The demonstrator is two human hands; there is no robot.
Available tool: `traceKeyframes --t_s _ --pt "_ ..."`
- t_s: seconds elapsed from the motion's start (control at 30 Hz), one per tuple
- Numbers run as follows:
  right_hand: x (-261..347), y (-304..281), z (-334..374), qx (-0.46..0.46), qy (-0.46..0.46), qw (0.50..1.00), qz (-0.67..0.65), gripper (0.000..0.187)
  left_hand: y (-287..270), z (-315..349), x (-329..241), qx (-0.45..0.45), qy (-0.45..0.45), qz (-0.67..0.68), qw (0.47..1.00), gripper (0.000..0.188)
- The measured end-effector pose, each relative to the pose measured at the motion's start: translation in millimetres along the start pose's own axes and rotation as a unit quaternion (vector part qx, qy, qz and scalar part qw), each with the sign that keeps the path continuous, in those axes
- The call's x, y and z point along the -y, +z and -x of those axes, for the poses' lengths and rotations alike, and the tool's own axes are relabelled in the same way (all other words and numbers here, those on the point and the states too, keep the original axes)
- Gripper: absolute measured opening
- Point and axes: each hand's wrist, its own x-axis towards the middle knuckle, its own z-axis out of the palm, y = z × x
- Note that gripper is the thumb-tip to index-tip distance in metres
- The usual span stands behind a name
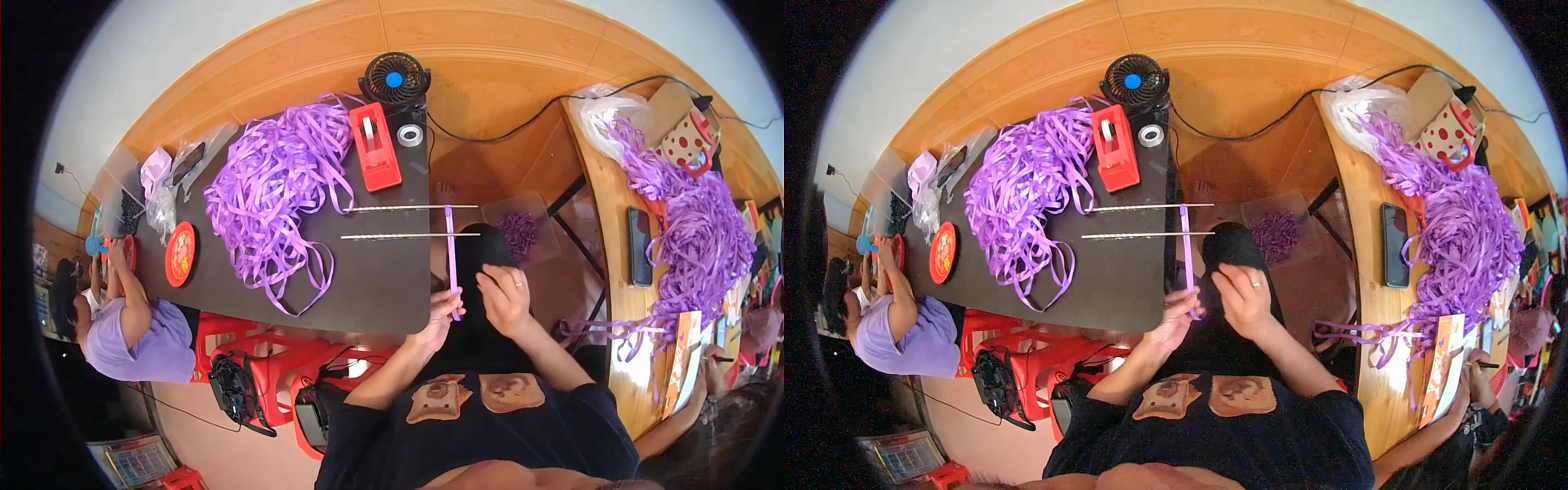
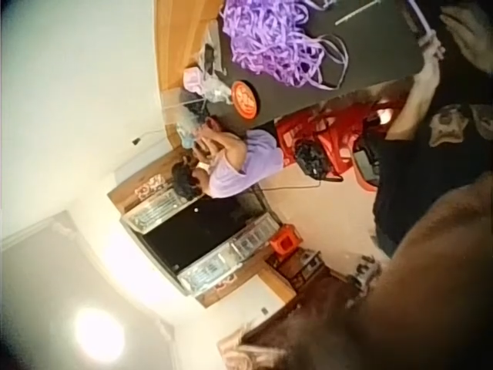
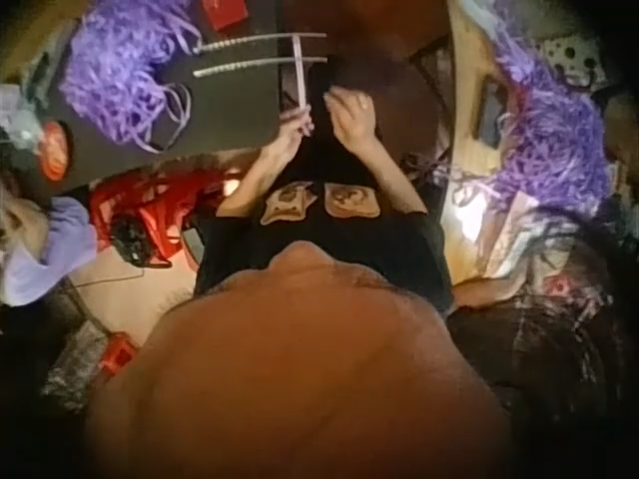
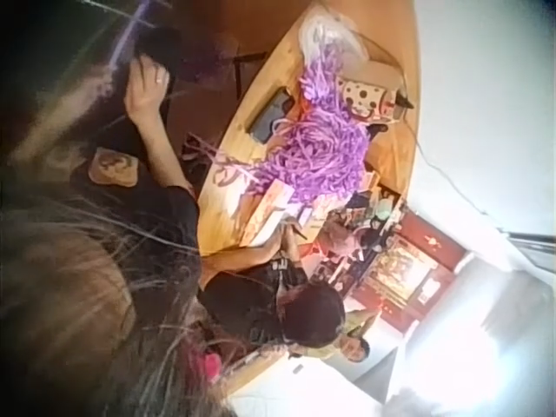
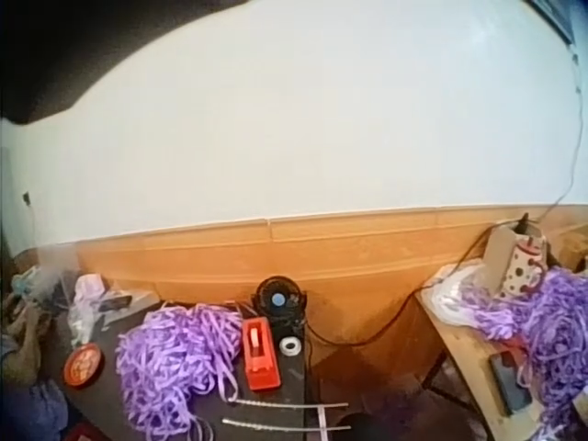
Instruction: Crafting decorative items using purple ribbon and sticks.
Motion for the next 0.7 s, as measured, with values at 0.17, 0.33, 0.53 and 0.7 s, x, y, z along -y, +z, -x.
traceKeyframes --t_s 0.17,0.33,0.53,0.7 --pt "-12.9 13.7 -36.0 0.017 -0.206 0.978 0.040 0.029 1.1 0.5 -1.7 0.000 -0.008 -0.012 1.000 0.017" --pt "-15.4 23.5 -40.8 0.020 -0.264 0.963 0.042 0.028 -2.0 2.2 -2.2 0.010 -0.005 -0.003 1.000 0.015" --pt "-11.8 22.4 -41.0 0.012 -0.259 0.965 0.031 0.028 3.9 9.2 -7.1 0.018 -0.045 0.027 0.998 0.010" --pt "-2.2 12.9 -48.5 0.022 -0.252 0.967 0.019 0.023 0.8 16.3 -7.3 0.045 -0.058 0.066 0.995 0.006"
